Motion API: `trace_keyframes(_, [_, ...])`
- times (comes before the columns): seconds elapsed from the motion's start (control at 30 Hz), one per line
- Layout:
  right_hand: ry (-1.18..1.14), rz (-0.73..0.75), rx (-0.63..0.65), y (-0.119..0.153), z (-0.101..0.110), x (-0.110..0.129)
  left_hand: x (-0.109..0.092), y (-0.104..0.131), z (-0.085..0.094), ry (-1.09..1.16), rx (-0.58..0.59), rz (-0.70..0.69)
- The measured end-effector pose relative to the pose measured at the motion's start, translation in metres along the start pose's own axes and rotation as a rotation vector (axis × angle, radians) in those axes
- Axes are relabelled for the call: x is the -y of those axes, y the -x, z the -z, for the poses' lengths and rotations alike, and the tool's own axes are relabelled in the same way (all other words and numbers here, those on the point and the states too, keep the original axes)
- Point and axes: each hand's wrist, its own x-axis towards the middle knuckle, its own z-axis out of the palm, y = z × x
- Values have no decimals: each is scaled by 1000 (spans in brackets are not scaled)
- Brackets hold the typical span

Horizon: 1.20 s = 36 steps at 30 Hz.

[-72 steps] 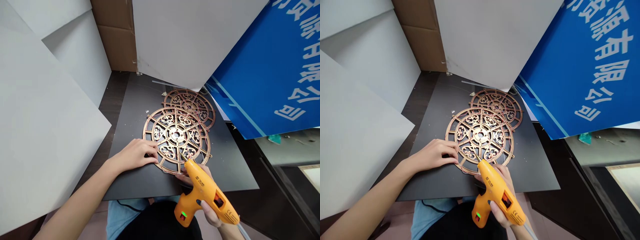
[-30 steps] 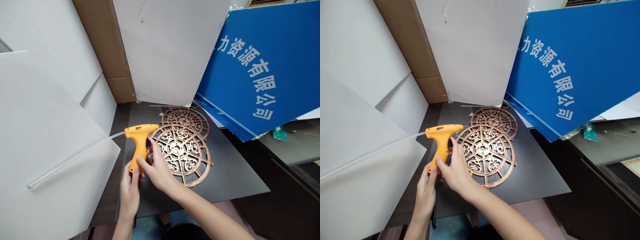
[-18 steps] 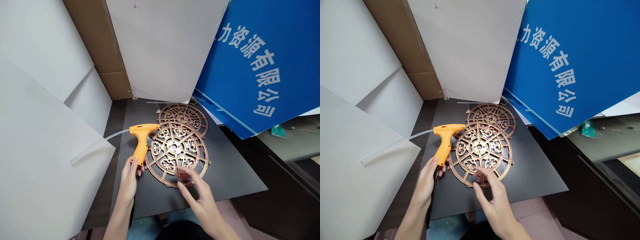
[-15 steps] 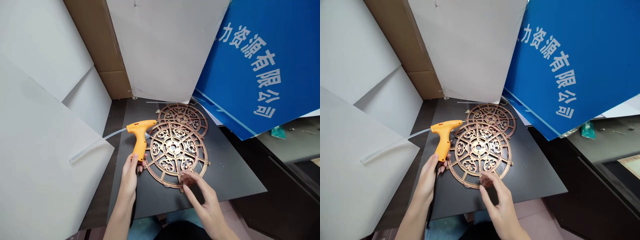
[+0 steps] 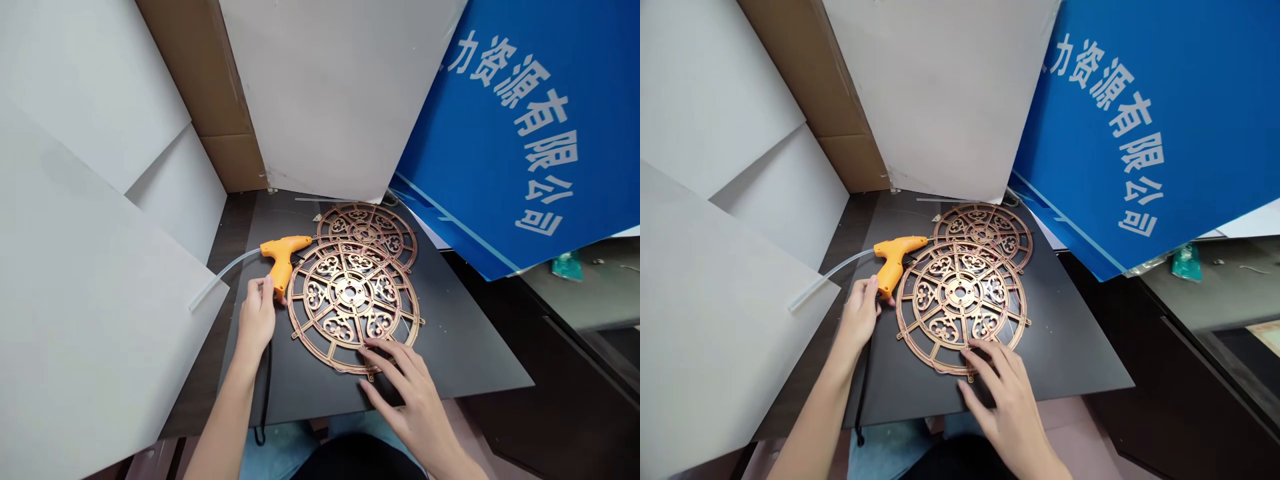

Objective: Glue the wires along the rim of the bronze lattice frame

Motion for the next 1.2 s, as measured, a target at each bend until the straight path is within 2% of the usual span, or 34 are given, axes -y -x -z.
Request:
trace_keyframes(0.17, [-7,14,-15,-2,7,-10,-4,7,13,-386,46,-41])
trace_keyframes(0.33, [-3,15,-12,-5,13,-16,-11,19,14,-619,12,-84])
trace_keyframes(0.4, [-15,22,-14,-8,15,-17,-14,22,15,-692,-26,-147])
trace_keyframes(0.43, [-29,30,-19,-10,17,-17,-16,23,16,-715,-25,-226])
trace_keyframes(0.5, [-71,51,-23,-15,20,-17,-20,24,17,-705,86,-450])
trace_keyframes(0.57, [-117,74,-5,-20,23,-17,-24,25,16,-630,370,-651])
trace_keyframes(0.63, [-153,92,29,-25,24,-18,-27,25,14,-595,688,-734])
trace_keyframes(0.7, [-185,98,58,-27,24,-18,-28,24,10,-623,868,-742])
trace_keyframes(0.77, [-212,90,89,-28,22,-18,-27,21,7,-658,922,-735])
trace_keyframes(0.9, [-236,51,127,-27,21,-17,-25,15,4,-671,944,-730])
trace_keyframes(1.2, [-296,27,94,-29,19,-14,-35,10,-5,-723,1009,-693])
